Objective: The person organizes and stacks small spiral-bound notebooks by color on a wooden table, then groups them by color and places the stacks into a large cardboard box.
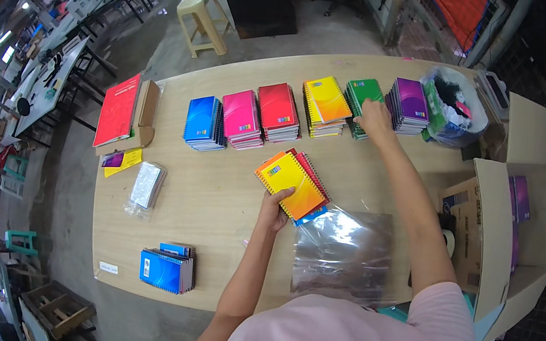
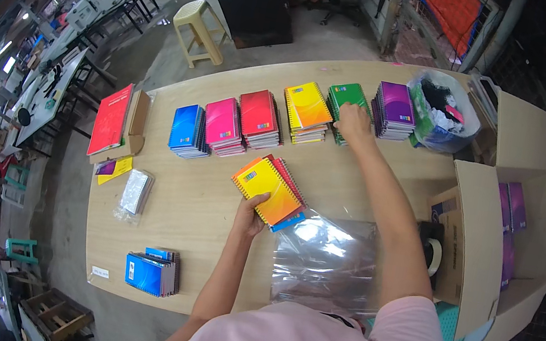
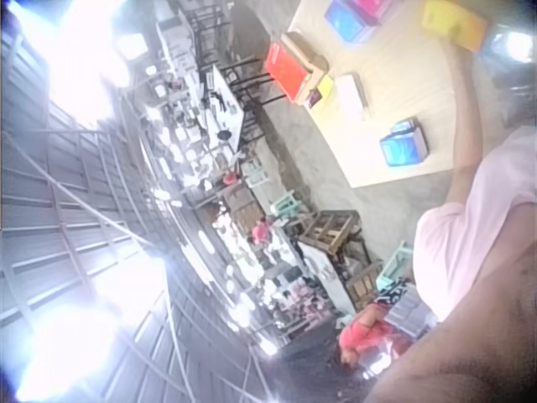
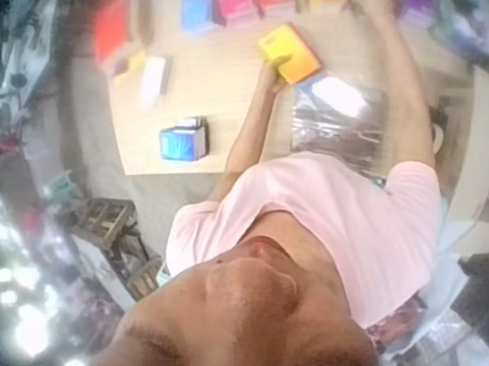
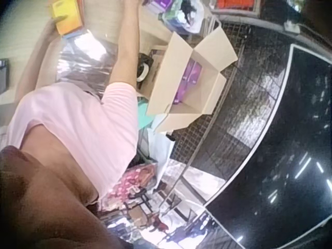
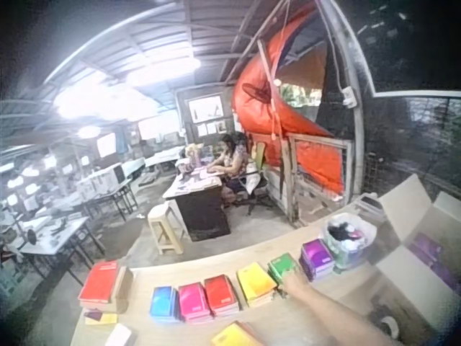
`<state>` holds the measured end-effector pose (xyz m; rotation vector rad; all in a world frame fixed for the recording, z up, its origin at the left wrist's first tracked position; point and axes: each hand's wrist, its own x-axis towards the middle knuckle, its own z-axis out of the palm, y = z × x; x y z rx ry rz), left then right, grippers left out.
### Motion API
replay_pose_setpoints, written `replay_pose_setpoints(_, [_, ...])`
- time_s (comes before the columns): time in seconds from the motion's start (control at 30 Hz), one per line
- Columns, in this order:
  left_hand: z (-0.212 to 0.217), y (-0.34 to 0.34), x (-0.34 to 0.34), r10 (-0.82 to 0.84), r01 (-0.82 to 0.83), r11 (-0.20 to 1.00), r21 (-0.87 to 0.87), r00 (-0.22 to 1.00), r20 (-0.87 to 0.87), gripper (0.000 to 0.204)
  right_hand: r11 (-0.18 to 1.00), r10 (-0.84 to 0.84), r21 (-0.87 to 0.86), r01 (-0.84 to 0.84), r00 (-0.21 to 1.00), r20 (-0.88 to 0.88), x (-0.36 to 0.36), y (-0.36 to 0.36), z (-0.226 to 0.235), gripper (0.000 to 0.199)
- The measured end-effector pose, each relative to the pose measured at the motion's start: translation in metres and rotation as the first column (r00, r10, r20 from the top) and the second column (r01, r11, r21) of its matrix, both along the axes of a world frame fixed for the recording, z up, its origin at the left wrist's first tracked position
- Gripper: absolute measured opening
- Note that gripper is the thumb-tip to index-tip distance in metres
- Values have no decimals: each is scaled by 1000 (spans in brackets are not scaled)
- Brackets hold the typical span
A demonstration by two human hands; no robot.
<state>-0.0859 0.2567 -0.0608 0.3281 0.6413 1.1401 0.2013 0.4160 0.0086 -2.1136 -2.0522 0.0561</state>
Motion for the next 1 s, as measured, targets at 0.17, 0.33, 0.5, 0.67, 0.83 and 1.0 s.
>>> replay_pose_setpoints(0.17, [3, 7, 5, -36, 40, 998, 48, 997, -75, 44, 996, -35, 85, 33, 999, 16, 13, -2, 24, 27])
replay_pose_setpoints(0.33, [8, 3, 4, 59, -45, 995, 88, 986, -155, 45, 964, 201, 258, -66, 817, -540, -12, -74, 87, 38])
replay_pose_setpoints(0.5, [12, -4, 12, 98, -92, 993, 75, 992, -84, 44, 992, 122, 48, -118, 775, -621, -79, -163, 94, 57])
replay_pose_setpoints(0.67, [28, -32, 24, 27, -27, 1000, 1, 999, 46, 41, 871, 489, 70, -487, 872, -29, -130, -218, 43, 36])
replay_pose_setpoints(0.83, [1, -43, 11, -48, 47, 999, -5, 996, -69, 44, 961, 53, 234, 148, 732, -679, -20, -122, 46, 21])
replay_pose_setpoints(1.0, [13, -45, 26, -129, 126, 989, -76, 991, -34, 41, 730, -654, 28, 683, 711, -259, 149, -9, -2, 30])
